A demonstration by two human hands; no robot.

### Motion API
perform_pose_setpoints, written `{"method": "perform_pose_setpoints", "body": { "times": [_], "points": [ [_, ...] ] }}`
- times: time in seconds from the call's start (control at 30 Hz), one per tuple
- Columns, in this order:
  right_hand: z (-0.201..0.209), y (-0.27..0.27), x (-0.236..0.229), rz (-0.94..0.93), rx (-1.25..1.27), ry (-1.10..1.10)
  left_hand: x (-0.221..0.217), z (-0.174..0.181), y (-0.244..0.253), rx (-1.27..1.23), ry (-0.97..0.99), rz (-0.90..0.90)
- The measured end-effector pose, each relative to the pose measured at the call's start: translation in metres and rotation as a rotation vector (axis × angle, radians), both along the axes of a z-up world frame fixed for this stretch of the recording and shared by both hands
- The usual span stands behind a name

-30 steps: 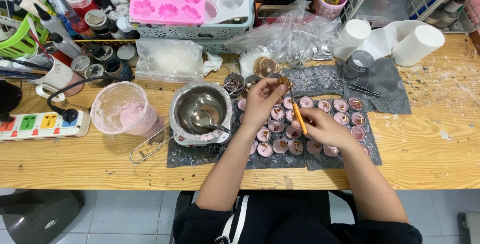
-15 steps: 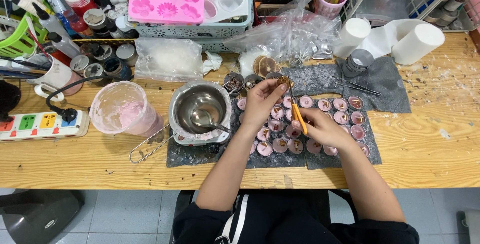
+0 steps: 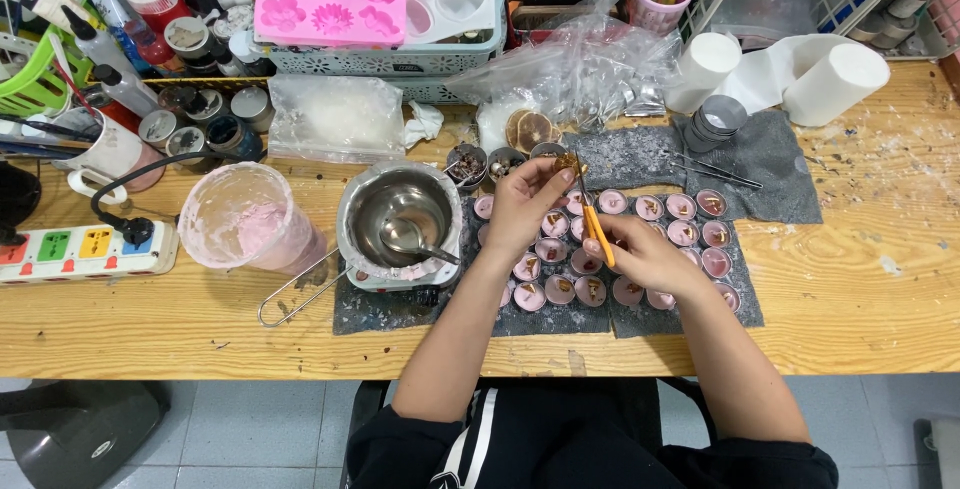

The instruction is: The person is preparing small scented candles by adding decorative elements and trimming wicks.

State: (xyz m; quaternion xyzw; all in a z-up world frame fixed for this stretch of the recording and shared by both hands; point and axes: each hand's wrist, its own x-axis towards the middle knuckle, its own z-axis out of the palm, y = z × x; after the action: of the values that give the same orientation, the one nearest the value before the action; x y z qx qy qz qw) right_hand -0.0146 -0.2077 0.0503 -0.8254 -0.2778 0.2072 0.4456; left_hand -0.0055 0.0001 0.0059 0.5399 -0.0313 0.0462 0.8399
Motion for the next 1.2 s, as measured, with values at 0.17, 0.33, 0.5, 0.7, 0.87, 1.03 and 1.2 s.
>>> {"method": "perform_pose_setpoints", "body": {
  "times": [0.17,0.33,0.5,0.7,0.87,1.03,1.2],
  "points": [
    [0.005,0.004,-0.004,-0.010,-0.015,-0.015,0.000,0.002,0.000,-0.002,0.029,0.002],
    [0.002,0.006,-0.006,-0.012,0.051,0.055,-0.004,0.011,0.002,-0.182,-0.001,-0.060],
    [0.000,0.006,-0.008,-0.007,0.088,0.063,-0.005,0.023,0.004,-0.145,0.056,-0.103],
    [-0.013,0.003,-0.004,-0.022,0.139,0.177,-0.006,0.027,0.005,-0.256,0.095,-0.127],
    [-0.028,-0.010,0.000,-0.026,0.242,0.428,-0.002,0.023,0.007,-0.331,0.167,-0.123],
    [-0.020,-0.014,0.000,-0.029,0.362,0.651,0.007,0.001,0.006,-0.409,0.186,-0.127],
    [-0.025,-0.044,0.021,-0.007,0.275,0.538,0.008,0.003,0.007,-0.302,0.138,-0.035]
  ]
}}
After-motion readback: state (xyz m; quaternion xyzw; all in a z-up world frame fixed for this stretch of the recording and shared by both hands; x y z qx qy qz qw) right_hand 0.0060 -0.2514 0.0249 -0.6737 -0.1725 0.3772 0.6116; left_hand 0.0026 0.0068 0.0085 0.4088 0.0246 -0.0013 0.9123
